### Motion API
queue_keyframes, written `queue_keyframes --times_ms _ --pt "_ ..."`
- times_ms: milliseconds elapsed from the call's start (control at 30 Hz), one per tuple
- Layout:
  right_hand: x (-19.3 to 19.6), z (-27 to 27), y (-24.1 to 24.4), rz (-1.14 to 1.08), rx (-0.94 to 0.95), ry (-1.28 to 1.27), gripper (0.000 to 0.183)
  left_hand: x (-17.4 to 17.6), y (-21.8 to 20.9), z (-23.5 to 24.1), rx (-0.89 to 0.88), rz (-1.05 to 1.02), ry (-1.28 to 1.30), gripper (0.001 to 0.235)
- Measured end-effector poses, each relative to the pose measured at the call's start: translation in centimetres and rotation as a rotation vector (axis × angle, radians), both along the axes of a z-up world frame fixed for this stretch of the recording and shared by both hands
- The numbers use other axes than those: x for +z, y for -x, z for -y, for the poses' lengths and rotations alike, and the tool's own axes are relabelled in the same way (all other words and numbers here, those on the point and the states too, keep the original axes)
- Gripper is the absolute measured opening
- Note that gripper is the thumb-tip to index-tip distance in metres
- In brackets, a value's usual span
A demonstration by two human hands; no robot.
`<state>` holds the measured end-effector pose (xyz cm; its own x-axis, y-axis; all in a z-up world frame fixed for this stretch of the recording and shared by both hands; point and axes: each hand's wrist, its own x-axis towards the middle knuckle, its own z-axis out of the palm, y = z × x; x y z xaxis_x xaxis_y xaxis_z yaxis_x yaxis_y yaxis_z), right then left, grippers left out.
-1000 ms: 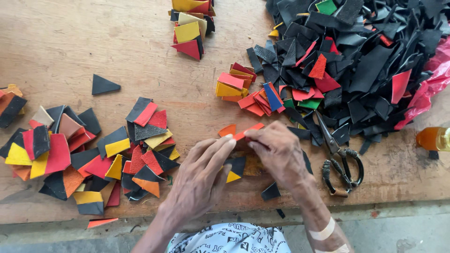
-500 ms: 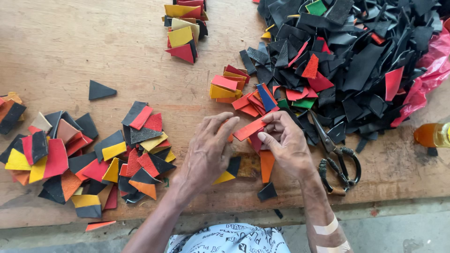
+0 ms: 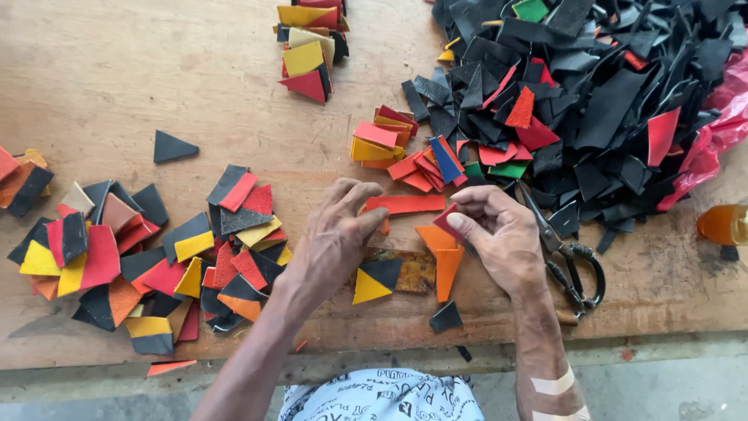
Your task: The person arranges small triangular leather pieces of various colors on a wooden table, aligning them into small stacks. They occasionally use scissors to trim edges and apply adhesive from a small container to join pieces. The person continues assembling and stacking the pieces throughout the clip.
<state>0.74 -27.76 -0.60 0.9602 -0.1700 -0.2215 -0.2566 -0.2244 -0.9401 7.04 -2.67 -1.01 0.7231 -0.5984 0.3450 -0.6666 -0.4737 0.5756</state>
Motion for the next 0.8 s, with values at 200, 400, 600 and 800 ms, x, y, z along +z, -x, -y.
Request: queue_keyframes --times_ms 200,400,600,800 --pt "1.1 -3.2 -1.2 0.144 0.437 0.089 0.025 2.8 3.3 -3.1 0.166 -0.264 0.031 0.025" --pt "1.2 -6.0 -3.6 0.049 0.589 0.161 0.027 2.2 6.6 -4.3 0.090 -0.338 0.047 0.055" --pt "1.7 -6.6 -4.1 -0.043 0.571 0.194 0.030 0.0 7.9 -4.3 0.125 -0.223 0.018 0.046" --pt "2.4 -6.7 -3.7 0.181 0.564 0.364 0.024 -0.3 7.9 -4.3 0.129 -0.240 0.028 0.047"
